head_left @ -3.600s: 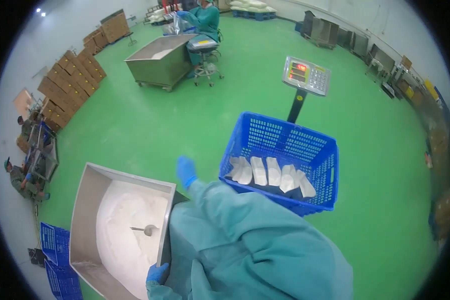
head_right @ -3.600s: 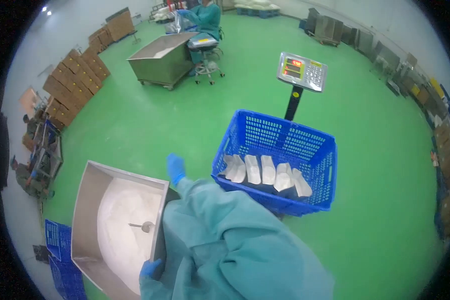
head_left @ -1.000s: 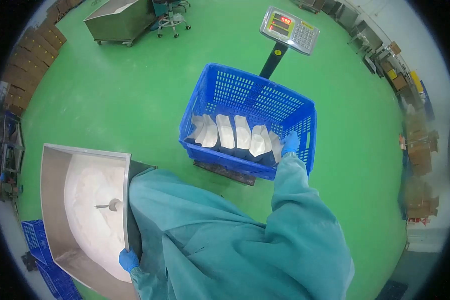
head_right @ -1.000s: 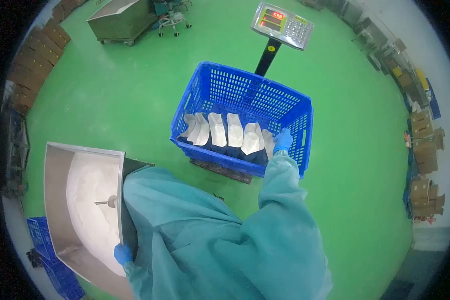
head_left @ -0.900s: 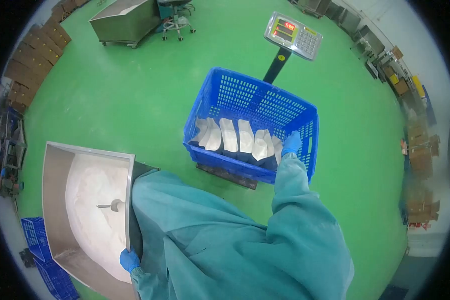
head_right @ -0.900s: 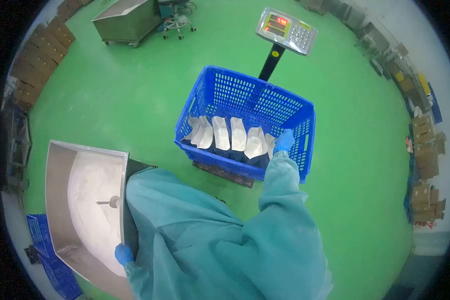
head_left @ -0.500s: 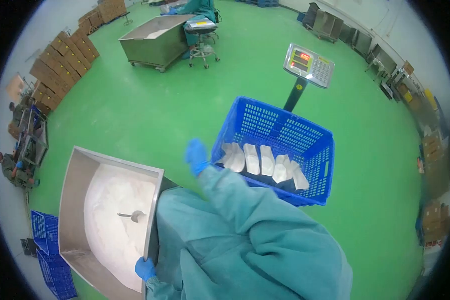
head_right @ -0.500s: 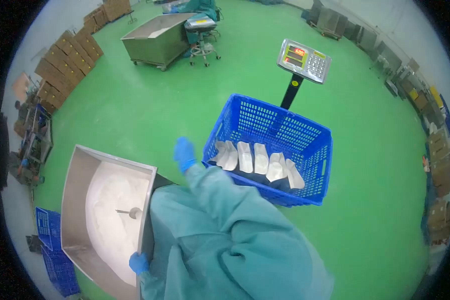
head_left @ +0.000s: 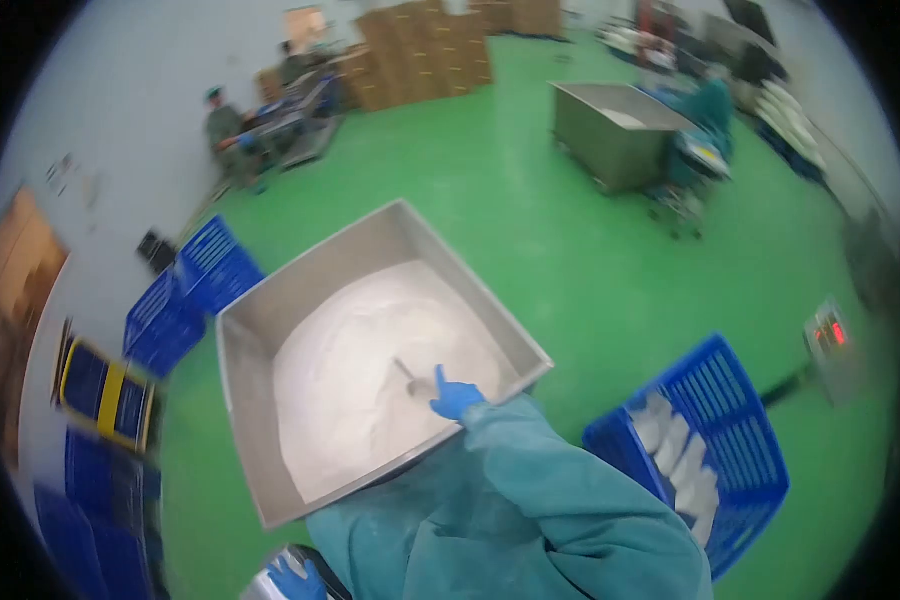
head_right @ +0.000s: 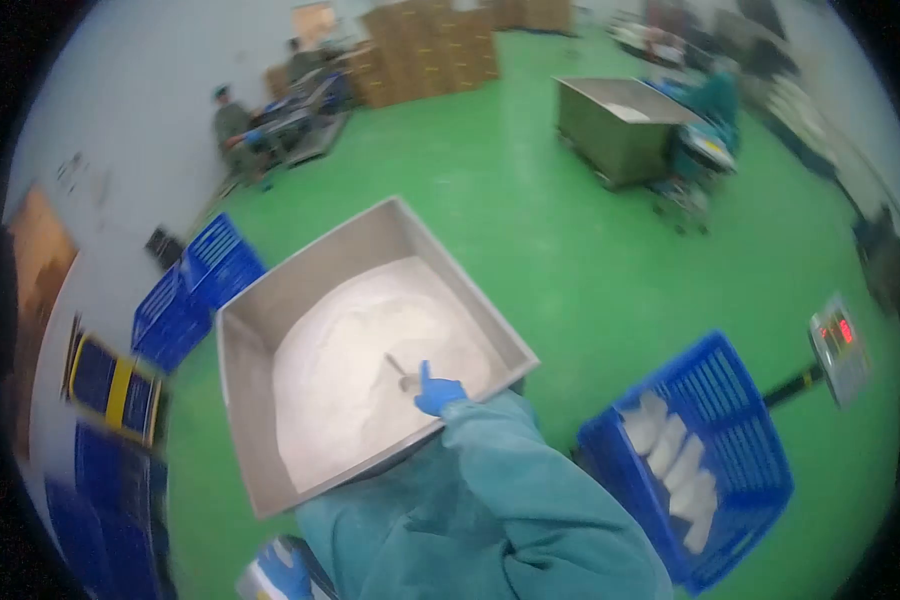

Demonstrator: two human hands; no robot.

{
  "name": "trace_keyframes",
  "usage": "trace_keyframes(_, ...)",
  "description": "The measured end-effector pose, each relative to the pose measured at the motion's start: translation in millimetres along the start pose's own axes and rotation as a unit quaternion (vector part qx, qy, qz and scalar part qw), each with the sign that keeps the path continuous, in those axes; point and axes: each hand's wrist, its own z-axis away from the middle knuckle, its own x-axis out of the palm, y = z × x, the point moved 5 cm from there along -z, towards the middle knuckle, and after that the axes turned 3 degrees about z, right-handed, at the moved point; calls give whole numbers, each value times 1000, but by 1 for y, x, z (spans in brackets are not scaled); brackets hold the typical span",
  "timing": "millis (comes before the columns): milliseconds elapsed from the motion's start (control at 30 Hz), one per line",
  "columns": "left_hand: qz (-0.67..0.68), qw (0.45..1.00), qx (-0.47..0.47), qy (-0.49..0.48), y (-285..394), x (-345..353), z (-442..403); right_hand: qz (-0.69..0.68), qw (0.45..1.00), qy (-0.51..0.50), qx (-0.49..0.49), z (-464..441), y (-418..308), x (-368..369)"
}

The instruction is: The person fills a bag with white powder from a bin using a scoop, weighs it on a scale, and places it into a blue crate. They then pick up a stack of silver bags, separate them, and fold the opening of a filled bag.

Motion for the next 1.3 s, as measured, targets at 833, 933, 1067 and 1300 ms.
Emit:
trace_keyframes(833, 58, 986, -133, 77, -73, 76, 68, 103, 989, 9, -105, 11, -4, 2)
trace_keyframes(933, 15, 979, -202, 17, -99, 101, 68, 90, 990, 47, -98, 12, -6, -4)
trace_keyframes(1067, 99, 967, -235, -9, -98, 56, 70, 102, 985, 51, -133, 16, -5, -4)
trace_keyframes(1300, 53, 809, -572, 123, -125, 35, 137, 156, 977, 61, -131, 28, -12, -6)
